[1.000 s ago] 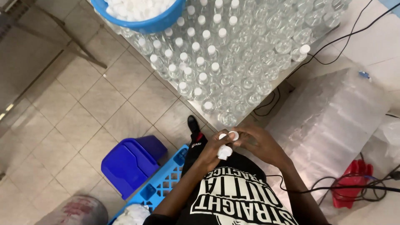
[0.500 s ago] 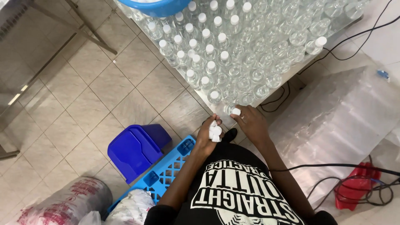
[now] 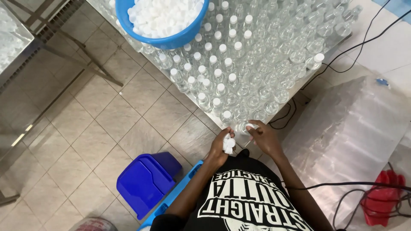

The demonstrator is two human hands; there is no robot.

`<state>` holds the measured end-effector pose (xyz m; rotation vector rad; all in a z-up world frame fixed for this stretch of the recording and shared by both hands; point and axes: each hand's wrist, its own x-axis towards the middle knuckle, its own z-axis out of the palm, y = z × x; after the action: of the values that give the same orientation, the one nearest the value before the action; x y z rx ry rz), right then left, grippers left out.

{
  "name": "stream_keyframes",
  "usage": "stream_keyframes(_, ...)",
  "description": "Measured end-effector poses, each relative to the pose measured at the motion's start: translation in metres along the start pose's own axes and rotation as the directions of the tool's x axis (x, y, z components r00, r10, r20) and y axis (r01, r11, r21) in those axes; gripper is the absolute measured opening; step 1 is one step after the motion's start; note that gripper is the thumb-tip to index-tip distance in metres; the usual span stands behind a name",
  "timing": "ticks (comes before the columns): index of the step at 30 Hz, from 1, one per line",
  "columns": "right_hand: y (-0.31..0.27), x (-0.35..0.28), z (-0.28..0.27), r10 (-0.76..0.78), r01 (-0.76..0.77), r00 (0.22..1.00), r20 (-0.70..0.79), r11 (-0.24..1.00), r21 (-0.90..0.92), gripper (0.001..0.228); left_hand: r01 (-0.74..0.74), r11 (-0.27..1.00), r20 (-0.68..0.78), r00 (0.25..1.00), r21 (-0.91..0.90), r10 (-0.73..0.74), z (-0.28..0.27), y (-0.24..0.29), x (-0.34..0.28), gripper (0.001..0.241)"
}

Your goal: Placing plastic caps onto the tops of water bottles arranged in a grid on a table

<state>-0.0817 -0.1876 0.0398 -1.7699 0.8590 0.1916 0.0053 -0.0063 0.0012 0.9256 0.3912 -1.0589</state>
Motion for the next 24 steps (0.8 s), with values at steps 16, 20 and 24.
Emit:
stream_keyframes(16, 0.018, 0.015, 0.022, 0.055, -0.031, 0.998, -0.044, 0.909, 0.416, 0.035, 0.168, 0.982, 0.048, 0.984, 0.090, -0.173, -0.007, -0.003, 0.016, 0.023)
stream_keyframes(20, 0.030, 0.023, 0.024, 0.045, -0.030, 0.999, -0.022, 0.885, 0.464, 0.038, 0.164, 0.986, 0.042, 0.985, 0.033, -0.165, -0.004, 0.007, 0.000, 0.024)
stream_keyframes(24, 0.029, 0.021, 0.032, -0.004, 0.022, 0.999, -0.045, 0.906, 0.424, 0.032, 0.136, 0.990, 0.078, 0.988, -0.029, -0.133, -0.009, 0.012, -0.008, 0.032)
